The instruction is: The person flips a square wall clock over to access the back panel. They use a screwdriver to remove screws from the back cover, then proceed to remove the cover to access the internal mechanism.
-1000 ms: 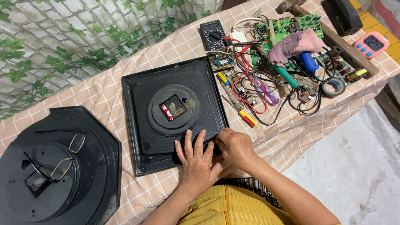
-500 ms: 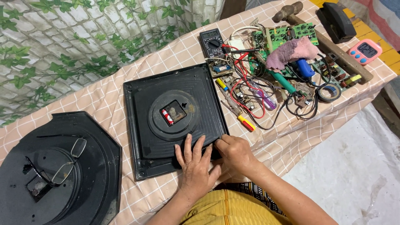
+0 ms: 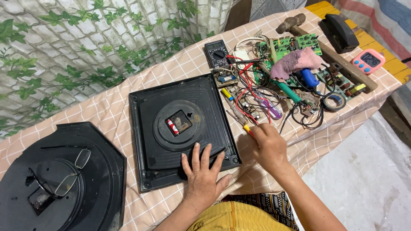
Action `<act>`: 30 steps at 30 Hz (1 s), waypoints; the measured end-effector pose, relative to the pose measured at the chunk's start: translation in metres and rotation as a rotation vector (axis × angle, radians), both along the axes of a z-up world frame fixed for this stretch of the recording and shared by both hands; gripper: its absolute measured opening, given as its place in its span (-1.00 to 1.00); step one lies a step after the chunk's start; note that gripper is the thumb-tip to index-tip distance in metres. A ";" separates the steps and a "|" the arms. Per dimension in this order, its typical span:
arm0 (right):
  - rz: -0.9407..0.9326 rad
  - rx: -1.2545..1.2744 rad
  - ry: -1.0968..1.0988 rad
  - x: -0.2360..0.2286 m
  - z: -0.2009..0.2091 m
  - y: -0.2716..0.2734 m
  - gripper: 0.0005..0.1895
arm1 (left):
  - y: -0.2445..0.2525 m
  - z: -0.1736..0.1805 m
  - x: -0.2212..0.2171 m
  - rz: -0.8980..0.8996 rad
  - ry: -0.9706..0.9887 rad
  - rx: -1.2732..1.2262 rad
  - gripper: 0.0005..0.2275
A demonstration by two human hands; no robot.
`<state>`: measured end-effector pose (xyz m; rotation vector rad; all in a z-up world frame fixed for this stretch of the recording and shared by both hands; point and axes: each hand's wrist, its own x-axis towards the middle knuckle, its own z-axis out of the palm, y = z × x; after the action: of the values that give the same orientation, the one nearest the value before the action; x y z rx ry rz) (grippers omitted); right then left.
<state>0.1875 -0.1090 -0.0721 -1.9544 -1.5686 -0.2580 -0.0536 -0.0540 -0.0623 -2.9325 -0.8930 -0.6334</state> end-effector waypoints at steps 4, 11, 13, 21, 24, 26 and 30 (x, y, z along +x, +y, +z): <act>-0.204 -0.228 -0.082 0.015 -0.009 -0.003 -0.68 | 0.001 -0.001 0.001 -0.001 -0.016 -0.032 -0.38; -0.231 -0.349 -0.152 0.023 -0.027 -0.001 -0.67 | 0.002 -0.003 -0.002 -0.029 0.040 -0.024 -0.35; -0.215 -0.329 -0.166 0.021 -0.026 -0.001 -0.69 | 0.003 -0.004 -0.004 -0.036 0.061 0.005 -0.34; -0.234 -0.367 -0.129 0.022 -0.034 0.001 -0.76 | 0.003 -0.005 -0.007 -0.035 0.052 0.095 -0.26; -0.294 -0.443 -0.044 0.020 -0.018 0.006 -0.69 | 0.004 -0.007 -0.006 -0.020 0.047 0.109 -0.23; -0.378 -0.547 0.337 0.021 0.004 0.008 -0.78 | 0.004 -0.007 -0.007 -0.047 0.012 0.087 -0.30; -0.234 -0.107 0.508 0.031 0.033 -0.010 -0.91 | 0.004 -0.007 -0.006 -0.035 0.023 0.112 -0.30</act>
<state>0.2189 -0.1186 -0.0388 -2.0762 -1.0466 0.2223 -0.0598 -0.0500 -0.0696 -2.8551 -0.7791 -0.6277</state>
